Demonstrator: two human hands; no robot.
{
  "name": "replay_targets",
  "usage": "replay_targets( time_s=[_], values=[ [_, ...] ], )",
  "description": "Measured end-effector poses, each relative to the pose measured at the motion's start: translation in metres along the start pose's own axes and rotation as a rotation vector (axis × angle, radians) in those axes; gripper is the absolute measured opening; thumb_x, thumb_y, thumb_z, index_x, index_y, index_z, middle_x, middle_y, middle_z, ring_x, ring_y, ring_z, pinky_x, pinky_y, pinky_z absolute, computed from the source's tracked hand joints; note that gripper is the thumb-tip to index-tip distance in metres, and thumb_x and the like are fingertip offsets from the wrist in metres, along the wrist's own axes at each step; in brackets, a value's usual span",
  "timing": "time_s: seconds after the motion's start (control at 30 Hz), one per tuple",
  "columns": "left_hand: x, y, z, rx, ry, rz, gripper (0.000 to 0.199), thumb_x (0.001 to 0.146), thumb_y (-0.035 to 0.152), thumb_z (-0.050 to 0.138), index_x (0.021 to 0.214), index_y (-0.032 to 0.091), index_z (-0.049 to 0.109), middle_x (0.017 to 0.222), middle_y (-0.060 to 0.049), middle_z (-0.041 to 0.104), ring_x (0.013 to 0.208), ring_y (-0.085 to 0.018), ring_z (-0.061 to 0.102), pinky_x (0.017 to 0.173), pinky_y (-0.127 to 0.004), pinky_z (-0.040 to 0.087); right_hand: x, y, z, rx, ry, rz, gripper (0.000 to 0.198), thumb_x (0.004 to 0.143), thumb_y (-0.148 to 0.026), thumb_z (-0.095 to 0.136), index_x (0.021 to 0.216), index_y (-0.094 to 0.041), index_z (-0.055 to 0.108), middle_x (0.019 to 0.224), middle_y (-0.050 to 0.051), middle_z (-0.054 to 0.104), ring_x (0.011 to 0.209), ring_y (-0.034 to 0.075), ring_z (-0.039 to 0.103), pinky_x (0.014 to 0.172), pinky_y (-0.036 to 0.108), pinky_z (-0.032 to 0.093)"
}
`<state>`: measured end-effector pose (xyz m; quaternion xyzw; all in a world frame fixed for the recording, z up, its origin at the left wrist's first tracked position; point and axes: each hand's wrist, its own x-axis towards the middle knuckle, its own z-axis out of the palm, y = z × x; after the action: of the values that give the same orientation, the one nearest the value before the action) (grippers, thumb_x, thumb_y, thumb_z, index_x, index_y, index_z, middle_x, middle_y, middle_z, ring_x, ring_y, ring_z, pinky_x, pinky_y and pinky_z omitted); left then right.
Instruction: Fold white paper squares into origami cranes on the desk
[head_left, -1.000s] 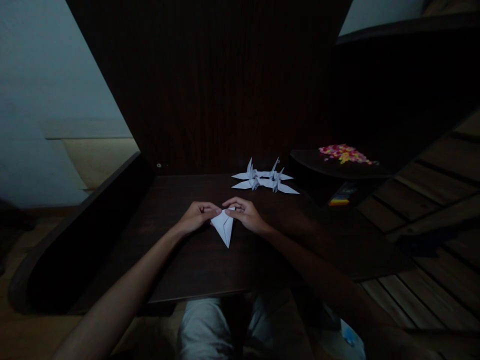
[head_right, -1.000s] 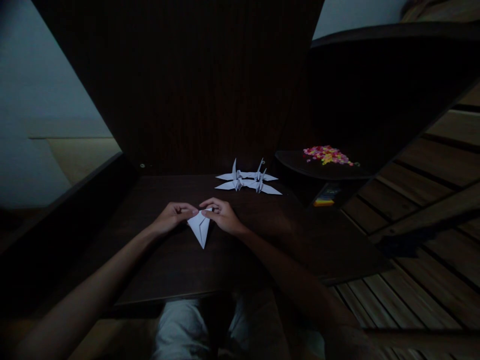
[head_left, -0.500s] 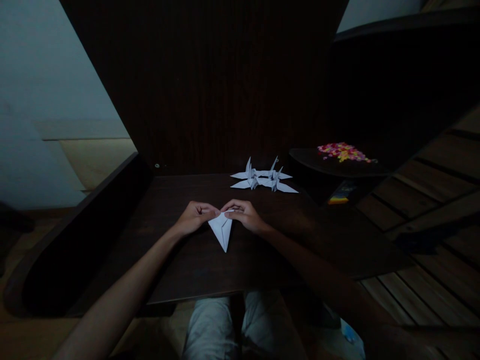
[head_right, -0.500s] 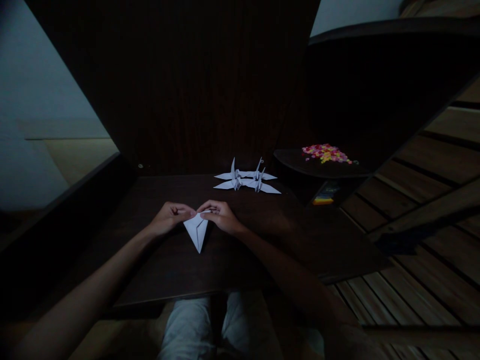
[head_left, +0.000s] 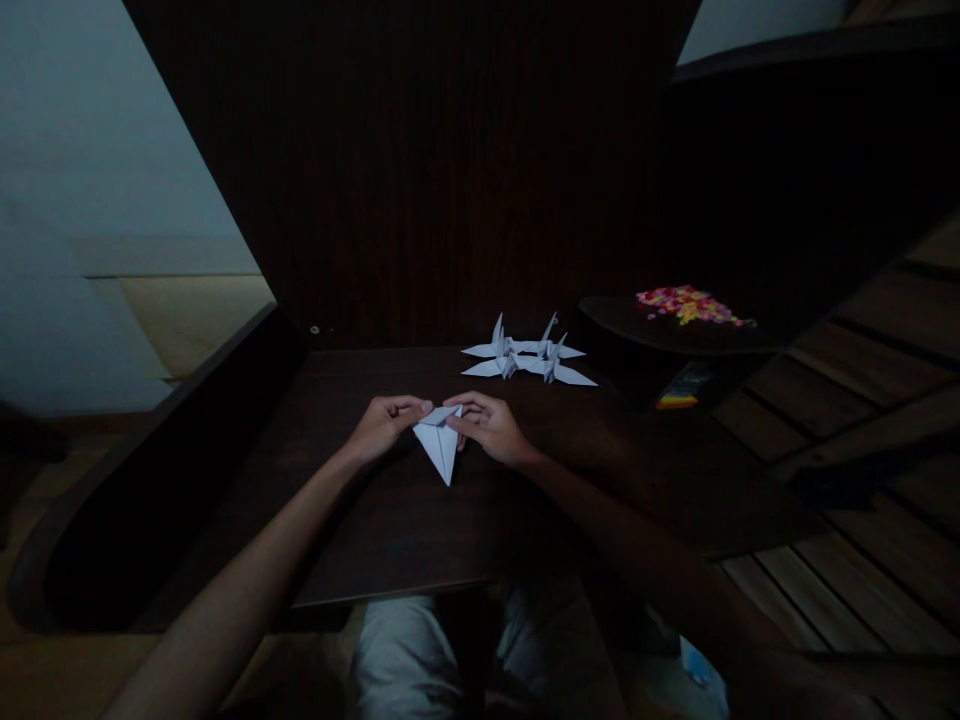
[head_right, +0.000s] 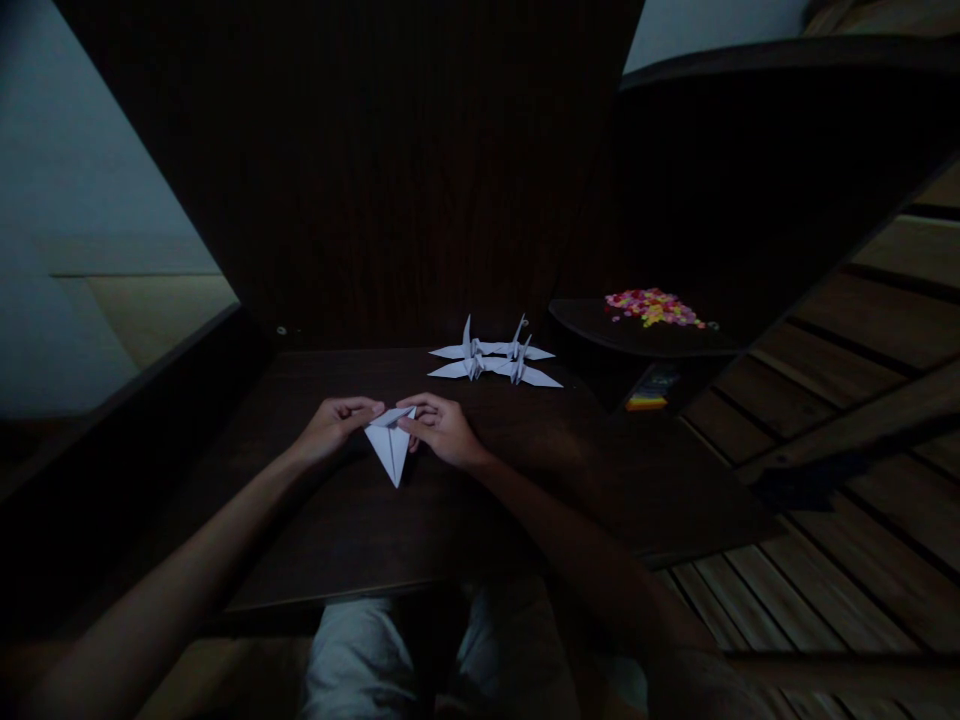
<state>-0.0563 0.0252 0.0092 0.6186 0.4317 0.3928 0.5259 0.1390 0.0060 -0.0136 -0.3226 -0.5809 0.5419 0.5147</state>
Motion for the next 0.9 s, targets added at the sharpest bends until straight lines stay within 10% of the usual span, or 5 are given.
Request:
replay_targets(
  time_s=[0.37, 0.6, 0.9],
  values=[
    [-0.004, 0.010, 0.005, -0.094, -0.002, -0.010, 0.051, 0.059, 0.046, 0.080, 0.095, 0.012, 0.068, 0.081, -0.008, 0.072, 0.073, -0.021, 0.066, 0.072, -0.034, 0.052, 0.007, 0.003, -0.003, -0.036, 0.264, -0.021, 0.029, 0.064, -0.039, 0.075, 0.079, -0.017, 0.063, 0.073, 0.001, 0.065, 0.061, 0.014, 0.060, 0.048, 0.023, 0.046],
    [-0.002, 0.005, 0.009, -0.140, -0.002, 0.074, 0.040, 0.066, 0.040, 0.075, 0.090, 0.019, 0.050, 0.069, 0.001, 0.067, 0.063, -0.016, 0.064, 0.061, -0.028, 0.052, 0.008, 0.005, -0.003, 0.033, 0.267, -0.003, 0.032, 0.066, -0.035, 0.072, 0.090, -0.022, 0.054, 0.061, -0.006, 0.055, 0.051, 0.011, 0.055, 0.042, 0.020, 0.045],
    [-0.002, 0.004, 0.006, 0.003, 0.036, 0.098, 0.044, 0.066, 0.039, 0.075, 0.101, 0.012, 0.068, 0.082, -0.006, 0.071, 0.074, -0.018, 0.065, 0.075, -0.032, 0.051, 0.005, 0.002, -0.004, 0.018, 0.186, 0.057, 0.036, 0.061, -0.029, 0.076, 0.093, -0.019, 0.063, 0.088, 0.003, 0.066, 0.061, 0.012, 0.060, 0.046, 0.022, 0.048]
  ],
)
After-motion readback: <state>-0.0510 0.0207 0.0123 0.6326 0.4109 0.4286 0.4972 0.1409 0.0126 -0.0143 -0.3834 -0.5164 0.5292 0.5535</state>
